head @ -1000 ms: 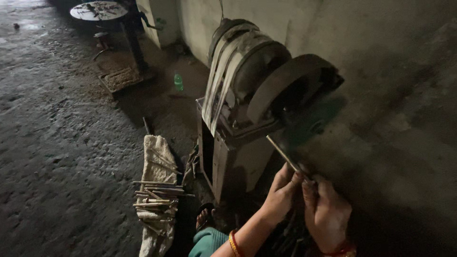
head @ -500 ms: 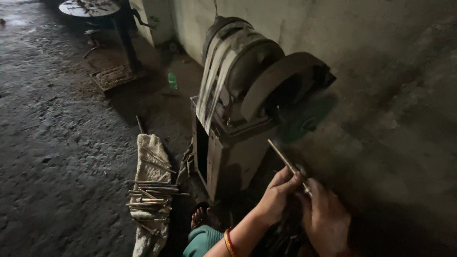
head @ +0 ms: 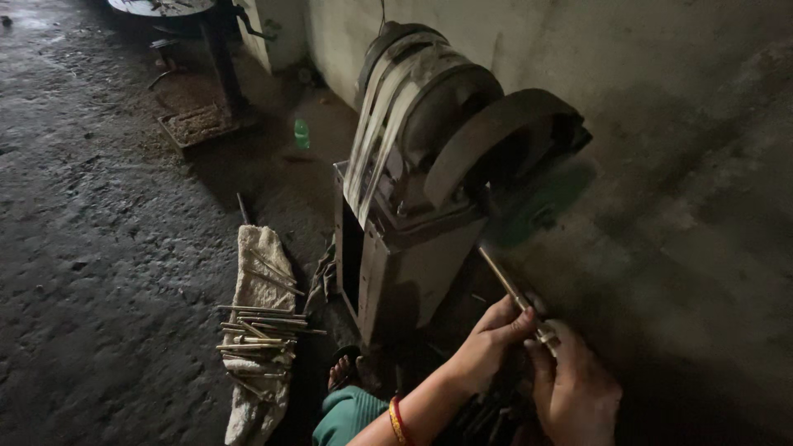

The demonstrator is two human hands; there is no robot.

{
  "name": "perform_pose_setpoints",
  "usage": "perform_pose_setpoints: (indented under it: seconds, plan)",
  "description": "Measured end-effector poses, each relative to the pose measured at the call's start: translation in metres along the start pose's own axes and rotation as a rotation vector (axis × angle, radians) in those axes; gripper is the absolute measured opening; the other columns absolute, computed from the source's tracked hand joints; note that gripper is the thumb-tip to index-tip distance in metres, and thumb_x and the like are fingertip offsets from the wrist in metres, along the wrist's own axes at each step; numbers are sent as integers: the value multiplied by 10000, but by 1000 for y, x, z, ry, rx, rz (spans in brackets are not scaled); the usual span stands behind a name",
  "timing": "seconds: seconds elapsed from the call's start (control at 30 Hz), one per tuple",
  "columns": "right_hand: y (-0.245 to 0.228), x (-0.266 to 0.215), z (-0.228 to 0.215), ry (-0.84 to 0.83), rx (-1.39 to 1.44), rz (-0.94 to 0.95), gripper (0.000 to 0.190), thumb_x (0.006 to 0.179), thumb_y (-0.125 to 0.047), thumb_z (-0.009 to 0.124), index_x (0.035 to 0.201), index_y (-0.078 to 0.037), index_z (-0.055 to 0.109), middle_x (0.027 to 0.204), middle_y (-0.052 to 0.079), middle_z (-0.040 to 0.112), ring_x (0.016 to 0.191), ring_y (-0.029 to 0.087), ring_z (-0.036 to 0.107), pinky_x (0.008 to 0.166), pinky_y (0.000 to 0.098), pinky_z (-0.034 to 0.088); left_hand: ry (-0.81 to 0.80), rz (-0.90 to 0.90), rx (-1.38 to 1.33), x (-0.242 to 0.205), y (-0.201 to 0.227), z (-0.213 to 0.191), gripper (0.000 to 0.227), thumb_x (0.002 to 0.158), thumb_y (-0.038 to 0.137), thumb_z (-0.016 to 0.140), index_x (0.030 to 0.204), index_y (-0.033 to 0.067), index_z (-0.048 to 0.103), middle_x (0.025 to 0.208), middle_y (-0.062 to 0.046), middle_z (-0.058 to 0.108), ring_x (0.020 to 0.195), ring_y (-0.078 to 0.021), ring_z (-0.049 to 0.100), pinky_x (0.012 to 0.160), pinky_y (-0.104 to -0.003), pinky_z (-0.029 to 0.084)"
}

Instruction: The person repeatedly picks up metal rods and presses them against a rotating grinding wheel to smooth or shape them. After each rod is processed, it is placed on a cloth on the floor. The person continues this cycle with multiple rods throughout the clip.

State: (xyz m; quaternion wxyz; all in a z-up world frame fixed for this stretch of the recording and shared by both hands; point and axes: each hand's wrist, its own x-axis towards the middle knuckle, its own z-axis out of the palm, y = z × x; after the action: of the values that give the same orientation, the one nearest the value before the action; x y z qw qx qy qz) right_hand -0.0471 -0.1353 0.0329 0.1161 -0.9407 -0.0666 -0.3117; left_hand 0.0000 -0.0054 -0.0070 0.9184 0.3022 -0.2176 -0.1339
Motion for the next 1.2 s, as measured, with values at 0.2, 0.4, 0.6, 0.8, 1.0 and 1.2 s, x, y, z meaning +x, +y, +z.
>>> perform_pose_setpoints:
  seconds: [0.2, 0.4, 0.6, 0.8, 1.0, 1.2]
  plan:
    - [-8, 17, 4, -108, 393, 233, 315, 1011, -294, 611, 1035, -4, 734, 749, 173, 733, 599, 250, 741, 536, 362, 527, 105, 107, 41, 8, 11, 11, 410, 1097, 211, 517, 1478, 59, 506, 1339, -45, 632, 1219, -150, 592, 1065, -309, 479]
    - [6, 17, 22, -49, 753, 184, 341, 1028, -253, 570, 961, 45, 722, 754, 117, 740, 622, 168, 673, 560, 332, 504, 76, 143, 33, 8, 26, 22, 416, 1103, 219, 525, 1469, 22, 508, 1357, -58, 631, 1223, -158, 580, 1062, -321, 468]
    - [77, -24, 70, -169, 889, 494, 457, 1125, -281, 587, 850, 84, 602, 645, 108, 501, 565, 169, 375, 548, 380, 309, 74, 95, 3, 2, 18, 30, 398, 1096, 197, 523, 1459, 36, 519, 1365, -48, 626, 1266, -152, 572, 1107, -309, 455]
    - [96, -39, 80, 192, 144, -138, 374, 1183, -222, 407, 1188, 67, 644, 922, 99, 596, 747, 162, 495, 708, 260, 427, -20, 84, -132, -4, 20, 25, 252, 1177, 178, 529, 1338, -15, 541, 1206, -66, 667, 1122, -164, 622, 1015, -332, 514]
    - [28, 2, 24, 87, 187, -73, 434, 1023, -390, 579, 1039, 18, 727, 741, 138, 688, 570, 261, 666, 543, 371, 527, 75, 54, -109, 3, 27, 30, 301, 1120, 230, 523, 1342, 34, 577, 1146, -43, 678, 991, -135, 632, 892, -299, 523]
    - [2, 25, 9, 9, 145, 17, 477, 1018, -424, 559, 886, -6, 748, 613, 139, 654, 443, 271, 586, 445, 397, 451, 158, 111, 72, 13, 27, 20, 336, 1138, 269, 529, 1315, -9, 591, 1164, -43, 676, 1049, -120, 617, 953, -299, 501]
